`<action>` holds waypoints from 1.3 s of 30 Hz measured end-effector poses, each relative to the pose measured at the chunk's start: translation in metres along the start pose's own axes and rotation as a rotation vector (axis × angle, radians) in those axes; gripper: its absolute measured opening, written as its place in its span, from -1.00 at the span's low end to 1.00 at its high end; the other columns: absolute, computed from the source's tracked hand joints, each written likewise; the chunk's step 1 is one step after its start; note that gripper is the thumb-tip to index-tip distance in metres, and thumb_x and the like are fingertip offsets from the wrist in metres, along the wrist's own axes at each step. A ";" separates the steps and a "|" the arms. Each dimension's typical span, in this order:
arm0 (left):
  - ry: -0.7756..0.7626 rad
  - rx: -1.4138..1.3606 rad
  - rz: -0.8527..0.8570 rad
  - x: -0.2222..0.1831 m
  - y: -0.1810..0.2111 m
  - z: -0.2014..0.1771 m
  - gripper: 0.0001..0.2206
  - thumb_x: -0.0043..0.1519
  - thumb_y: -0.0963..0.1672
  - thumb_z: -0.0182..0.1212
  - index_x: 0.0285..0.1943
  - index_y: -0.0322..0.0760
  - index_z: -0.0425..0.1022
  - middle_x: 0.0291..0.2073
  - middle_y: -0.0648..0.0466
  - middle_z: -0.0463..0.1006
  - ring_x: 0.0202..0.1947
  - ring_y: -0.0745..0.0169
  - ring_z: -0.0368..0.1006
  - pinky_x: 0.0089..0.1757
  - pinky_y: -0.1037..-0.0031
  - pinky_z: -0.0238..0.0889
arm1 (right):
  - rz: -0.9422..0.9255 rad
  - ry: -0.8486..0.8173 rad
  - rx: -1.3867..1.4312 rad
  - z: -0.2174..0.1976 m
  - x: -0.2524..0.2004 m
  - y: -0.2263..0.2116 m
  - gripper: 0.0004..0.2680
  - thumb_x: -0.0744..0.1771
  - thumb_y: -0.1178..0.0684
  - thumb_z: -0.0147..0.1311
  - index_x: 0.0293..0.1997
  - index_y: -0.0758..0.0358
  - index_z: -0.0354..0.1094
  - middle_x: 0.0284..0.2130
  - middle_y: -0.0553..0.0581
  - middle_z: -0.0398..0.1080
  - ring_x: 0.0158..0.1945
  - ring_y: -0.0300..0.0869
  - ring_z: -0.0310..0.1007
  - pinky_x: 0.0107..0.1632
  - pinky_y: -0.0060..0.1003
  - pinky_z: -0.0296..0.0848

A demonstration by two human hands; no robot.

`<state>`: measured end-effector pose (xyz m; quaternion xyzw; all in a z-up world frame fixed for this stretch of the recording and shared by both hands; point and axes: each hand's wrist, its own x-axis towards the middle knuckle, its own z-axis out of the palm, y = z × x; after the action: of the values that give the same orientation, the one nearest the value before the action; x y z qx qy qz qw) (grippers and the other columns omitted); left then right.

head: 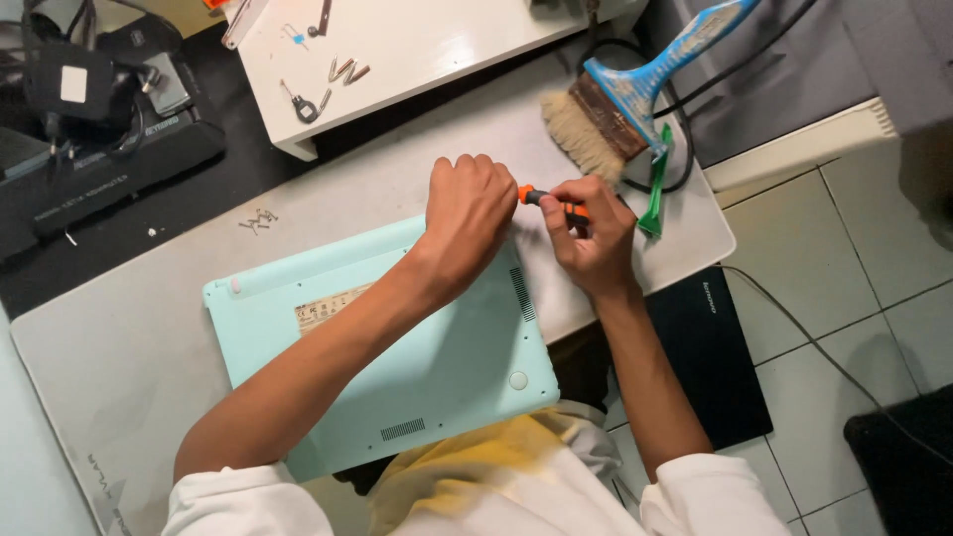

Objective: The person removes screws from the bottom of a light blue laptop using a screwdriver, then uses a prying tool to separate the bottom case. The internal components are exposed, and the person continues to unscrew internal parts.

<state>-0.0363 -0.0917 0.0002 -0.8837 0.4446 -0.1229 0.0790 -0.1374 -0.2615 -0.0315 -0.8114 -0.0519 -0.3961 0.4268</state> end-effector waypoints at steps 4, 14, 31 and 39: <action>-0.166 0.089 -0.023 0.004 0.000 -0.003 -0.73 0.26 0.02 0.53 -0.20 -0.24 0.70 -0.46 0.14 0.50 -0.41 0.16 0.48 -0.23 0.17 0.31 | -0.074 -0.049 -0.053 0.006 0.001 -0.004 -0.92 0.47 0.06 0.44 -0.11 0.15 0.64 -0.42 0.04 0.55 -0.48 -0.09 0.55 -0.33 -0.22 0.58; -0.372 0.224 -0.106 0.023 0.009 0.033 -0.75 0.51 0.04 0.14 -0.01 -0.08 0.65 -0.27 0.19 0.56 -0.26 0.15 0.46 -0.09 0.10 0.17 | -0.092 -0.076 0.049 -0.002 -0.004 0.002 -0.92 0.49 0.12 0.46 -0.06 0.23 0.63 -0.41 0.14 0.51 -0.49 -0.02 0.52 -0.42 -0.20 0.49; 0.188 -0.686 -0.527 -0.246 -0.223 0.015 -0.83 0.62 -0.11 0.07 0.14 -0.27 0.53 -0.04 0.01 0.60 -0.14 -0.08 0.58 -0.06 0.03 0.42 | -0.020 -0.120 -0.125 -0.012 -0.030 0.027 -0.92 0.62 0.29 0.24 0.20 0.55 0.46 -0.08 0.36 0.51 -0.21 0.02 0.33 -0.08 -0.07 0.37; 0.310 -0.642 -0.546 -0.254 -0.219 0.025 -0.84 0.61 -0.10 0.21 0.18 -0.17 0.69 -0.11 0.14 0.61 -0.15 0.19 0.55 0.02 0.20 0.45 | -0.067 -0.195 -0.192 -0.015 -0.035 0.023 -0.93 0.62 0.37 0.26 0.21 0.63 0.44 -0.09 0.40 0.48 -0.19 0.03 0.29 -0.05 -0.05 0.34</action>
<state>-0.0073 0.2438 -0.0062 -0.9196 0.2170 -0.1260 -0.3022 -0.1603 -0.2781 -0.0657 -0.8809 -0.0820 -0.3327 0.3265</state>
